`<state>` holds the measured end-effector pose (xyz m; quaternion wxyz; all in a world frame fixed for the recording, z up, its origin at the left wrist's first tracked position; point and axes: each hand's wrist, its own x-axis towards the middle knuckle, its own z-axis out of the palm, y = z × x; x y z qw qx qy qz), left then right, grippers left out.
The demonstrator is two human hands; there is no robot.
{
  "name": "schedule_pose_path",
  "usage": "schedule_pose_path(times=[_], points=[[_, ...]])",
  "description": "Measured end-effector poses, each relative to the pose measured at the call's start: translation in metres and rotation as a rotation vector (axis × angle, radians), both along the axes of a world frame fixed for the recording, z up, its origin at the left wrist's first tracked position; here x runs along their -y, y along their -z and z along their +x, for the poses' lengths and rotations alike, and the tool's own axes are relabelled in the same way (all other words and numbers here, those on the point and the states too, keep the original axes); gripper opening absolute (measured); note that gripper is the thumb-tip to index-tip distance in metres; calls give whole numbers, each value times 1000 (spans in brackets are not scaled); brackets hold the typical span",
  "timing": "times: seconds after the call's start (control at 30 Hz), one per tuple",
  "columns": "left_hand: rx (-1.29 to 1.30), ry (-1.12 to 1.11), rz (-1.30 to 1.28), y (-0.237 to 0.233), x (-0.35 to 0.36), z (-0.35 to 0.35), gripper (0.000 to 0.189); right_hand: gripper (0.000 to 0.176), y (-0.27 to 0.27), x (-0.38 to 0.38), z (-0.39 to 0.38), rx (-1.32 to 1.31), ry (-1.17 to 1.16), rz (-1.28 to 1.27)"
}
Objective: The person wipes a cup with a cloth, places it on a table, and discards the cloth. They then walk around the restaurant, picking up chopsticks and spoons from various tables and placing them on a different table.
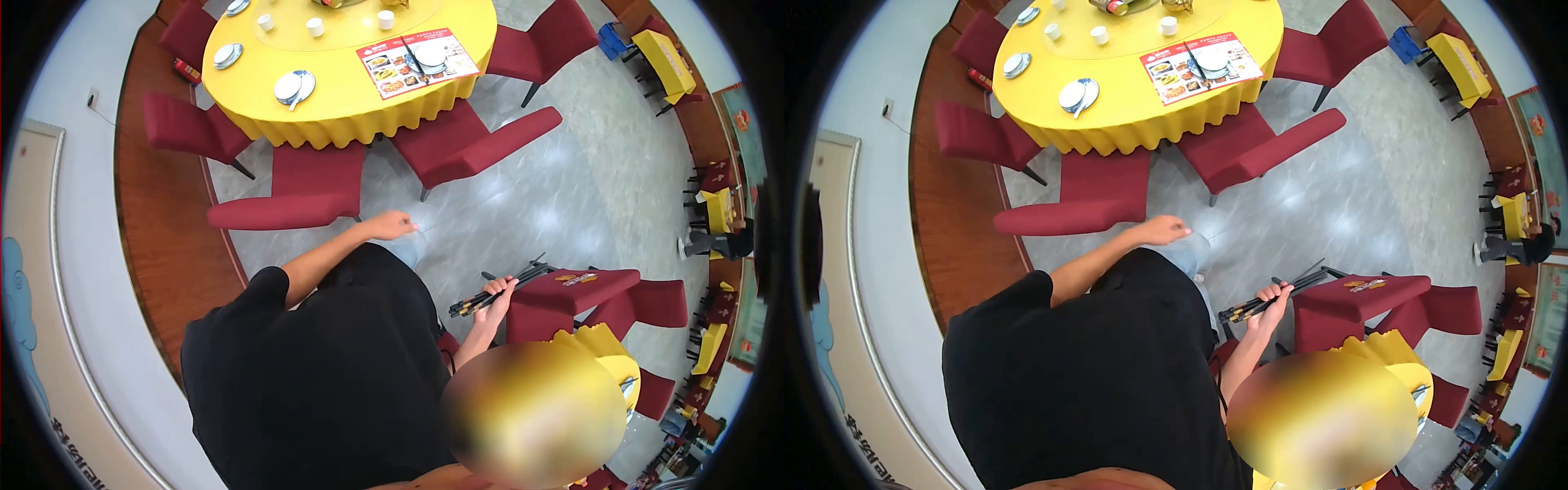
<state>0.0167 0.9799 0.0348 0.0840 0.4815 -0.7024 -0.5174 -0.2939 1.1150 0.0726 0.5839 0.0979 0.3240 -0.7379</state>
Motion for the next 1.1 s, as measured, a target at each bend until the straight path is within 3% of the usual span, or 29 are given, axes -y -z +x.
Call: schedule_pose_path(times=[0.07, 0.13, 0.23, 0.4, 0.53, 0.6, 0.67, 0.7, 0.77, 0.83, 0.93, 1.07, 1.1], points=[[162, -30, 148, 32, 22, 14, 46, 24, 4, 7, -4, -16, -93, 19], [165, -129, 196, 31, 51, 11, 40, 24, 1, 17, 0, -65, -205, 59], [-13, -369, 379, 29, 118, 1, 35, 23, 1, 42, -1, -21, -281, 99], [-178, -638, 489, 56, 277, -12, 35, 23, 15, 104, -83, -212, -174, 161], [-150, -961, 307, 111, 408, -25, 45, 21, 10, 164, -148, -262, -168, 217], [-50, -1037, 220, 120, 454, -37, 48, 20, -12, 198, -169, -334, -167, 292], [-3, -965, 267, 130, 493, -36, 52, 20, -32, 234, -186, -405, -173, 361], [29, -926, 296, 138, 509, -35, 54, 19, -39, 253, -194, -420, -181, 377], [94, -1066, 177, 162, 531, -43, 61, 18, -45, 287, -208, -452, -202, 394], [275, -1155, 172, 147, 547, -57, 68, 18, -41, 312, -222, -467, -234, 418], [362, -1152, 184, 160, 558, -55, 80, 19, -33, 341, -248, -449, -264, 446], [171, -1143, 280, 165, 555, -53, 47, 19, -23, 383, -294, -395, -330, 471], [194, -1168, 289, 196, 552, -43, 35, 19, -16, 391, -311, -390, -350, 471]])
